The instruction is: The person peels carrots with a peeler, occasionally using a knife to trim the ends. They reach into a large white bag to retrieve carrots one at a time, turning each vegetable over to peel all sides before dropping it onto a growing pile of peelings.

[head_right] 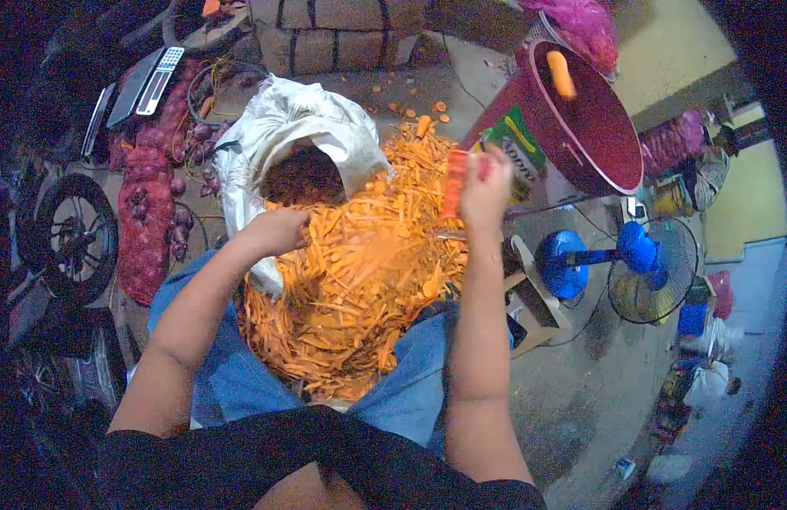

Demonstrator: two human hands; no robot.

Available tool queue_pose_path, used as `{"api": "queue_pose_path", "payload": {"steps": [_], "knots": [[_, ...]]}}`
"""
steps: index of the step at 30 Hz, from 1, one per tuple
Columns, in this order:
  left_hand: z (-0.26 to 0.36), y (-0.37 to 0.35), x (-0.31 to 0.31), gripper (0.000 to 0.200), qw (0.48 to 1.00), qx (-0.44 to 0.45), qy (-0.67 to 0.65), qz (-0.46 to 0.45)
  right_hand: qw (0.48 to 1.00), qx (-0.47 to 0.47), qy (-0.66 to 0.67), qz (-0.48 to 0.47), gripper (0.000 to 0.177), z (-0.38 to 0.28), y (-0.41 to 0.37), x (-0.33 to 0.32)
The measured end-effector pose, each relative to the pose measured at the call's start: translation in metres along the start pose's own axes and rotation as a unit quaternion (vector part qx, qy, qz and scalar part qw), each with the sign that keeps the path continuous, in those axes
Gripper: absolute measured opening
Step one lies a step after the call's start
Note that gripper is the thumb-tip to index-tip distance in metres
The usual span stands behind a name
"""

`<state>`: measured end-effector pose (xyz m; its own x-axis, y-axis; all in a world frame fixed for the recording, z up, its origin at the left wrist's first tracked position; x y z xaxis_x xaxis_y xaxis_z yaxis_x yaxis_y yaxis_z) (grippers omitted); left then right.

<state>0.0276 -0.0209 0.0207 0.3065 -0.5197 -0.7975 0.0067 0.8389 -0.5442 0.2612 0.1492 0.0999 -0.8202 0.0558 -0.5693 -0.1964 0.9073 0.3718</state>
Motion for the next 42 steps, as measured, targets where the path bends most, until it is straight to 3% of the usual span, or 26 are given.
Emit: {"api": "queue_pose_path", "payload": {"steps": [4, 7, 9, 12, 17, 20, 25, 28, 30, 31, 33, 42], "knots": [[0.001, 0.007, 0.001, 0.031, 0.999, 0.015, -0.031, 0.015, 0.996, -0.051, -0.003, -0.071, 0.023, -0.019, -0.013, 0.027], [-0.007, 0.024, 0.010, 0.036, 0.999, 0.003, -0.047, -0.013, 0.991, -0.034, -0.036, -0.124, 0.021, -0.028, -0.015, 0.032], [-0.017, 0.037, 0.021, 0.038, 0.996, -0.030, -0.068, -0.053, 0.989, 0.052, 0.041, -0.135, 0.020, -0.028, -0.016, 0.033], [-0.040, 0.061, 0.050, 0.040, 0.996, -0.027, -0.082, -0.031, 0.981, 0.095, 0.052, -0.163, 0.025, -0.020, -0.018, 0.042], [-0.088, 0.112, 0.103, 0.036, 0.974, -0.076, -0.211, -0.033, 0.978, 0.074, -0.027, -0.192, 0.019, -0.014, -0.017, 0.061], [-0.111, 0.137, 0.118, 0.027, 0.907, -0.127, -0.387, 0.102, 0.973, 0.078, -0.063, -0.209, 0.018, -0.008, -0.018, 0.068], [-0.126, 0.162, 0.103, 0.024, 0.888, -0.156, -0.403, 0.158, 0.968, 0.085, -0.063, -0.228, 0.019, 0.007, -0.019, 0.091], [-0.133, 0.194, 0.102, 0.023, 0.887, -0.174, -0.407, 0.132, 0.957, 0.103, -0.097, -0.254, 0.019, 0.011, -0.016, 0.107], [-0.134, 0.213, 0.096, 0.026, 0.946, -0.173, -0.255, 0.101, 0.952, 0.105, -0.105, -0.269, 0.019, 0.012, -0.014, 0.117], [-0.139, 0.229, 0.099, 0.026, 0.946, -0.172, -0.256, 0.098, 0.947, 0.103, -0.111, -0.282, 0.019, 0.012, -0.013, 0.122], [-0.141, 0.259, 0.098, 0.033, 0.963, -0.103, -0.188, 0.163, 0.948, 0.095, -0.113, -0.283, 0.020, 0.016, -0.013, 0.126], [-0.158, 0.329, 0.108, 0.035, 0.984, -0.073, -0.089, 0.137, 0.926, 0.117, -0.172, -0.316, 0.022, 0.043, -0.001, 0.139]]}}
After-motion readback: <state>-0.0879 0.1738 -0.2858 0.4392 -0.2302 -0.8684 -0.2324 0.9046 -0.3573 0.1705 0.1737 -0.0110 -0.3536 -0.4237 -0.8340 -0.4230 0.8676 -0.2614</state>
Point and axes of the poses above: each hand's wrist, its own y-axis towards the middle knuckle, its own x-axis out of the palm, z = x × y, the point moved 4 cm from there along y, towards the middle knuckle, and after that the axes turned 4 degrees about -z, right-handed, at the moved point
